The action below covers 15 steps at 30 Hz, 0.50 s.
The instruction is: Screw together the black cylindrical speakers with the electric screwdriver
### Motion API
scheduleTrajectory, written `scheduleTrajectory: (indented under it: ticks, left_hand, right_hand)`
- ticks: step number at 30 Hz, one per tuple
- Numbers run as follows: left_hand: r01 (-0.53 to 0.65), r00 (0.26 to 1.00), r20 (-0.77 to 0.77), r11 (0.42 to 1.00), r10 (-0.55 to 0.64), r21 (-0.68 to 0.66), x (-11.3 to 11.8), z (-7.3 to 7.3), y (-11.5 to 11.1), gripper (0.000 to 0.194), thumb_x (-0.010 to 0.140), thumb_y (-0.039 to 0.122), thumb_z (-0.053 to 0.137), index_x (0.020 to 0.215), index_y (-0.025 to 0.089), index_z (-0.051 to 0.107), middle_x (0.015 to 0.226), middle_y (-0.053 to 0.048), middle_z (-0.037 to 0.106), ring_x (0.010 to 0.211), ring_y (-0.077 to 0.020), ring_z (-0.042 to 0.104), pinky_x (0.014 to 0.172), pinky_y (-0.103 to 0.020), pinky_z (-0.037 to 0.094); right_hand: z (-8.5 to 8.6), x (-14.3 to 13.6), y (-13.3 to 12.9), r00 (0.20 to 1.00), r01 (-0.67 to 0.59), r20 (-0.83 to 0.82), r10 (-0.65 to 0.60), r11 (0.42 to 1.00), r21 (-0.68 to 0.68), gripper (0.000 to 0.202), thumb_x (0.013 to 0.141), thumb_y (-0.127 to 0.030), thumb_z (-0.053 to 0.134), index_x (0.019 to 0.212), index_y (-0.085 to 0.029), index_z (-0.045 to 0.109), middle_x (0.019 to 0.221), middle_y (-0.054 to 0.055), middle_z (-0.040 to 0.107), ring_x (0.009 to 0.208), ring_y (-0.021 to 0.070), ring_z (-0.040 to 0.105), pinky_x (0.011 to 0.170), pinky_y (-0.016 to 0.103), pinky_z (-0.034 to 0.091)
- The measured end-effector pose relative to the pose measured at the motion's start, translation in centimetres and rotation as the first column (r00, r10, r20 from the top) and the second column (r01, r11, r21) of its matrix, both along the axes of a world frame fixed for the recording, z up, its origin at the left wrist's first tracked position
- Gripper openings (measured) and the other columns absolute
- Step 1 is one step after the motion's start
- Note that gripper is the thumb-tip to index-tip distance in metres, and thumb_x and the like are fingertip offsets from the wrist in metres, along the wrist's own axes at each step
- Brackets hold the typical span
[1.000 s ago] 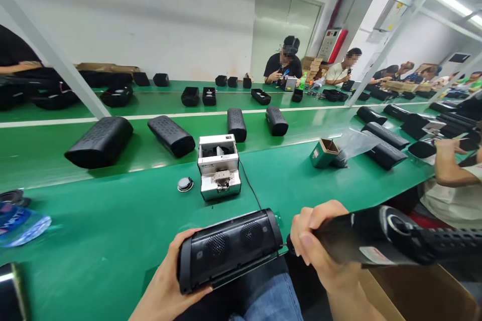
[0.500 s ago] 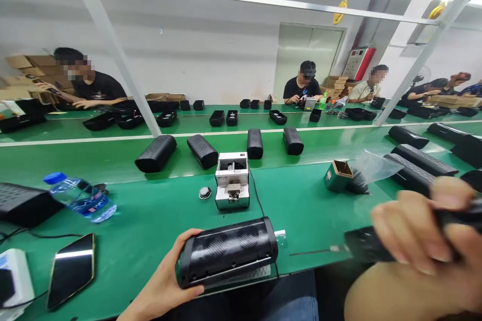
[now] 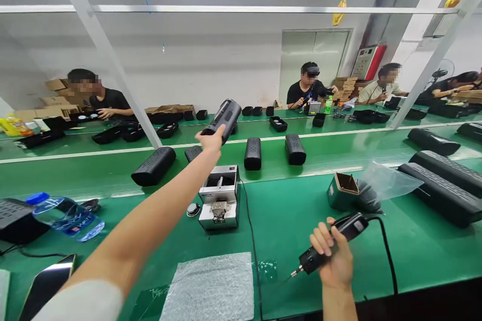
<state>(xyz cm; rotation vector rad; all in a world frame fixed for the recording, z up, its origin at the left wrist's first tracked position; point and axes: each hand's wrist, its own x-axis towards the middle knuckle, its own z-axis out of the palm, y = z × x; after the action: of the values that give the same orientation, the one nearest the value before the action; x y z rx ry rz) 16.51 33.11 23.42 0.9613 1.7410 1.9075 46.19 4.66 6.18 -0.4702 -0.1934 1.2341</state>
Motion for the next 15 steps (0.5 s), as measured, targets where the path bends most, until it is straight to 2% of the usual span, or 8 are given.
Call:
scheduleTrajectory:
  ticks: [2, 5, 9, 12, 15]
  left_hand:
    - [-0.109, 0.994, -0.001, 0.977, 0.111, -0.18, 3.4, -0.6, 4.0, 0.043, 0.107, 0.041, 0.076, 0.142, 0.019, 0.067, 0.141, -0.012, 0.07, 0.118, -0.0283, 0.075, 0.099, -0.049, 0.067]
    - [-0.244, 0.969, -0.057, 0.9, 0.239, -0.362, 6.8, -2.3, 6.9, 0.048, 0.105, 0.04, 0.079, 0.146, 0.02, 0.066, 0.149, -0.013, 0.068, 0.127, -0.0315, 0.072, 0.106, -0.054, 0.064]
    - [-0.327, 0.945, -0.149, 0.828, 0.291, -0.455, 9.1, -5.7, 7.9, 0.049, 0.104, 0.04, 0.08, 0.147, 0.02, 0.065, 0.151, -0.014, 0.066, 0.13, -0.0325, 0.071, 0.108, -0.056, 0.063]
    - [-0.324, 0.945, -0.203, 0.823, 0.257, -0.467, 10.0, -8.5, 8.3, 0.048, 0.104, 0.04, 0.08, 0.146, 0.02, 0.066, 0.15, -0.013, 0.067, 0.128, -0.032, 0.071, 0.107, -0.056, 0.064]
    - [-0.296, 0.947, -0.255, 0.839, 0.195, -0.457, 10.4, -10.8, 8.6, 0.047, 0.104, 0.039, 0.08, 0.145, 0.019, 0.066, 0.148, -0.013, 0.068, 0.126, -0.0312, 0.072, 0.105, -0.054, 0.065]
  right_hand:
    - [-2.3, 0.0, -0.1, 1.0, -0.027, -0.013, 0.027, 0.999, -0.027, 0.047, 0.07, -0.03, 0.099, 0.097, -0.023, 0.062, 0.063, -0.014, 0.037, 0.046, 0.003, 0.028, 0.043, 0.015, 0.038]
    - [-4.9, 0.2, -0.7, 0.998, -0.065, -0.025, 0.064, 0.996, -0.053, 0.048, 0.073, -0.034, 0.1, 0.101, -0.024, 0.062, 0.064, -0.013, 0.04, 0.046, 0.0028, 0.033, 0.045, 0.016, 0.039]
    - [-7.8, 0.5, -1.2, 0.997, -0.08, -0.019, 0.079, 0.995, -0.062, 0.05, 0.074, -0.04, 0.101, 0.102, -0.024, 0.063, 0.062, -0.014, 0.042, 0.043, 0.0021, 0.034, 0.044, 0.017, 0.037]
    - [-9.6, 0.8, -0.8, 0.997, -0.083, -0.007, 0.083, 0.995, -0.062, 0.05, 0.076, -0.044, 0.101, 0.103, -0.024, 0.063, 0.062, -0.014, 0.044, 0.042, 0.0023, 0.037, 0.044, 0.017, 0.036]
    - [-10.8, 1.1, -0.5, 0.994, -0.106, 0.004, 0.106, 0.992, -0.062, 0.05, 0.079, -0.046, 0.099, 0.105, -0.025, 0.063, 0.062, -0.014, 0.045, 0.043, 0.0034, 0.04, 0.045, 0.018, 0.037]
